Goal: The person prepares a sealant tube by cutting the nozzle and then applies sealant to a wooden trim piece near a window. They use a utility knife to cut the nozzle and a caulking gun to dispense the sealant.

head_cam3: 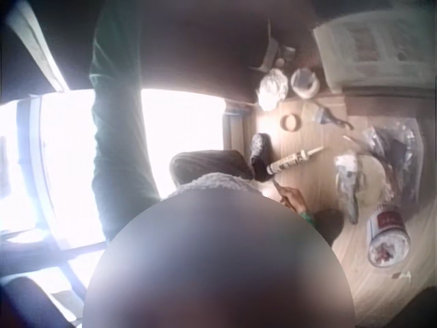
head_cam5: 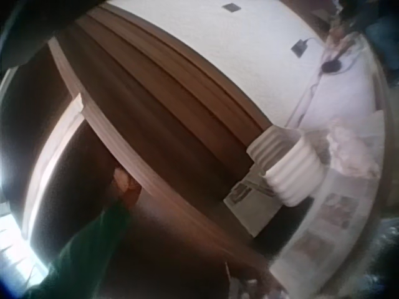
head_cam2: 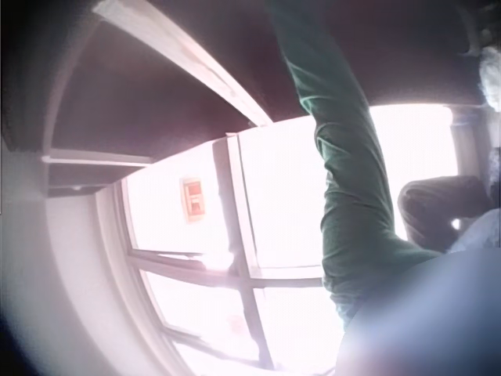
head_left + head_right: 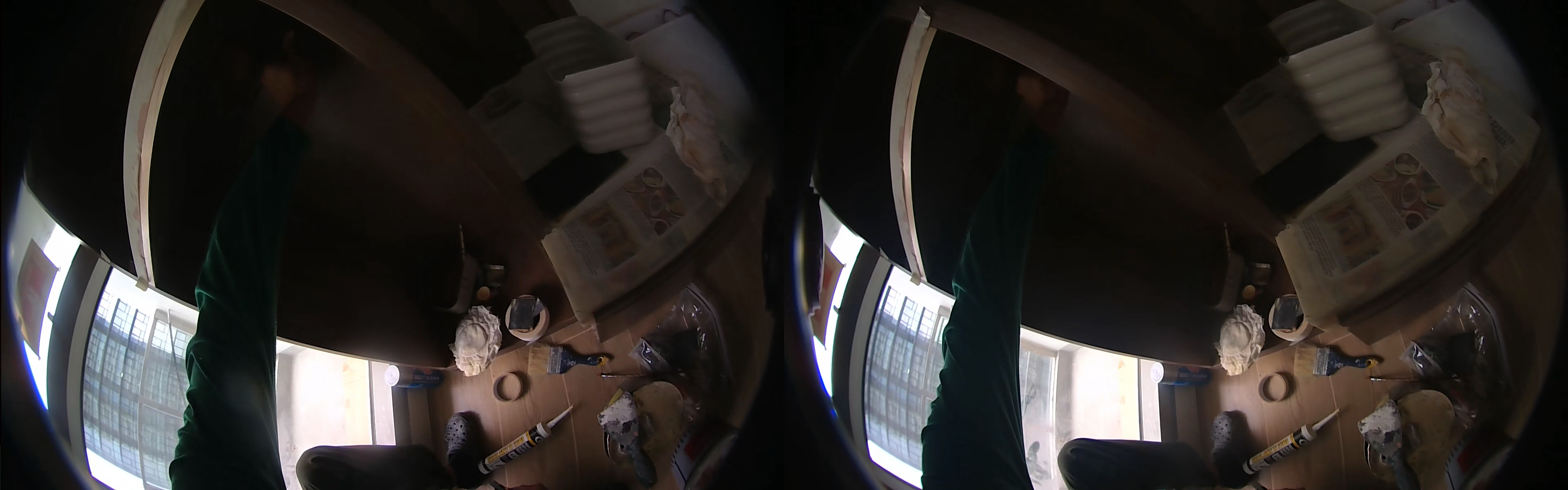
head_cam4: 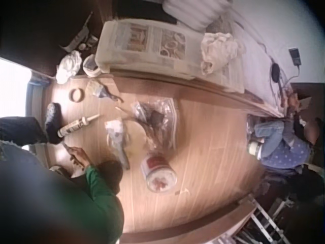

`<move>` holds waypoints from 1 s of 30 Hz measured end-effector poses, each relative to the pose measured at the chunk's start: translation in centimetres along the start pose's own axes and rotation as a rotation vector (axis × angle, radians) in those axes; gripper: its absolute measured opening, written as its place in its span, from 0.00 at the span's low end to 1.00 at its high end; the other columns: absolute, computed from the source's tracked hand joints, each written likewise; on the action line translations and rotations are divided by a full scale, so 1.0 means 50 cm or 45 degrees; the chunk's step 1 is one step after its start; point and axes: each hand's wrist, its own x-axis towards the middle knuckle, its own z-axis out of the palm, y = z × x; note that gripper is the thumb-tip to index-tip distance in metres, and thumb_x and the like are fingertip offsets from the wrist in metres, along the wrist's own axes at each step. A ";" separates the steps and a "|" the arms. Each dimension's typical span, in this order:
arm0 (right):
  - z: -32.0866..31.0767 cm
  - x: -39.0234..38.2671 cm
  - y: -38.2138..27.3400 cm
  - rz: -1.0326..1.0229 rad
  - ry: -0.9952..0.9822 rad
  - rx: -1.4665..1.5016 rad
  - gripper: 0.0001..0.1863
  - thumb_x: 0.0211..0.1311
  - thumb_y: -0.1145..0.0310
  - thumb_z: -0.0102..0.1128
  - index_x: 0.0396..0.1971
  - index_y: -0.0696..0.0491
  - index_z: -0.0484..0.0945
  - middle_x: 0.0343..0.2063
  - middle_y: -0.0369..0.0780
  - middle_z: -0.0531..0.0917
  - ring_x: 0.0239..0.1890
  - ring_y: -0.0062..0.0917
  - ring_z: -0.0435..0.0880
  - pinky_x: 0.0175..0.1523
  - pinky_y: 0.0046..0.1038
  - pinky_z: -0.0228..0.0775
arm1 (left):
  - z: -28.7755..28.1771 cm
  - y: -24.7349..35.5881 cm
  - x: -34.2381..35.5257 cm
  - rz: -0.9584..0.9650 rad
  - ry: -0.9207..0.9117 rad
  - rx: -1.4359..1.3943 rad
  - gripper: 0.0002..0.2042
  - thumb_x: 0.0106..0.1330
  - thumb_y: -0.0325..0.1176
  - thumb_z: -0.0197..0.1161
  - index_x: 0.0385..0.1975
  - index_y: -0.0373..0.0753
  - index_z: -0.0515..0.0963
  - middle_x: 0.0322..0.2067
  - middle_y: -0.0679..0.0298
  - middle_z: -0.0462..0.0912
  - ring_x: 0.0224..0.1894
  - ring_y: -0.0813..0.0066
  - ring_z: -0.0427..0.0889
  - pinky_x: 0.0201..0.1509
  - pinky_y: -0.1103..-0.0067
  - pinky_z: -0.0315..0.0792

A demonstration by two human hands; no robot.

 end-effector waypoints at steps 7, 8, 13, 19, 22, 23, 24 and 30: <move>0.006 -0.015 -0.015 0.035 0.051 -0.005 0.22 0.65 0.58 0.59 0.53 0.56 0.79 0.24 0.38 0.81 0.16 0.20 0.76 0.19 0.23 0.66 | -0.013 0.017 -0.022 -0.591 -0.295 -0.316 0.19 0.71 0.46 0.52 0.37 0.34 0.79 0.20 0.51 0.78 0.21 0.53 0.77 0.24 0.62 0.68; 0.006 -0.012 -0.010 0.023 0.054 0.003 0.22 0.65 0.58 0.59 0.53 0.56 0.80 0.24 0.38 0.81 0.16 0.20 0.76 0.19 0.22 0.66 | -0.016 0.026 -0.012 -0.677 -0.347 -0.358 0.21 0.72 0.47 0.50 0.31 0.34 0.79 0.20 0.51 0.78 0.20 0.53 0.76 0.24 0.62 0.68; 0.006 0.001 0.000 0.004 0.033 0.011 0.22 0.65 0.57 0.59 0.53 0.56 0.80 0.24 0.38 0.81 0.16 0.20 0.76 0.20 0.22 0.66 | 0.000 0.019 -0.003 -0.762 -0.521 -0.250 0.22 0.70 0.49 0.53 0.26 0.35 0.80 0.20 0.51 0.78 0.21 0.53 0.76 0.27 0.62 0.70; -0.010 -0.009 -0.001 -0.021 0.095 0.062 0.20 0.65 0.57 0.59 0.50 0.56 0.80 0.23 0.37 0.80 0.16 0.19 0.75 0.20 0.22 0.65 | 0.074 0.033 0.004 -0.562 -0.213 -0.208 0.18 0.65 0.49 0.61 0.30 0.39 0.83 0.28 0.55 0.84 0.29 0.55 0.83 0.32 0.64 0.76; -0.007 0.000 0.007 -0.048 0.085 0.074 0.20 0.65 0.57 0.59 0.49 0.55 0.81 0.22 0.37 0.79 0.15 0.19 0.74 0.19 0.22 0.65 | 0.128 -0.011 -0.033 -0.046 -0.054 0.568 0.20 0.68 0.50 0.57 0.23 0.38 0.80 0.22 0.59 0.81 0.22 0.63 0.79 0.28 0.64 0.72; 0.002 0.005 0.007 -0.055 0.053 0.055 0.20 0.65 0.56 0.59 0.48 0.55 0.81 0.22 0.37 0.79 0.15 0.19 0.74 0.19 0.23 0.65 | 0.134 -0.051 -0.054 -0.063 -0.145 0.594 0.20 0.69 0.49 0.55 0.24 0.38 0.80 0.22 0.60 0.81 0.22 0.65 0.79 0.28 0.65 0.72; 0.013 0.009 0.008 -0.059 0.010 0.029 0.20 0.66 0.56 0.58 0.48 0.55 0.81 0.22 0.37 0.79 0.15 0.19 0.74 0.19 0.23 0.64 | 0.129 -0.097 -0.077 -0.074 -0.244 0.631 0.21 0.71 0.49 0.54 0.24 0.38 0.79 0.22 0.61 0.81 0.22 0.68 0.79 0.28 0.67 0.72; -0.017 -0.024 -0.011 -0.054 0.152 0.040 0.21 0.65 0.53 0.59 0.47 0.56 0.81 0.22 0.37 0.80 0.15 0.19 0.74 0.18 0.23 0.64 | -0.010 0.124 -0.027 -1.116 -0.356 -1.227 0.18 0.74 0.46 0.52 0.38 0.35 0.78 0.31 0.62 0.81 0.33 0.73 0.81 0.34 0.70 0.76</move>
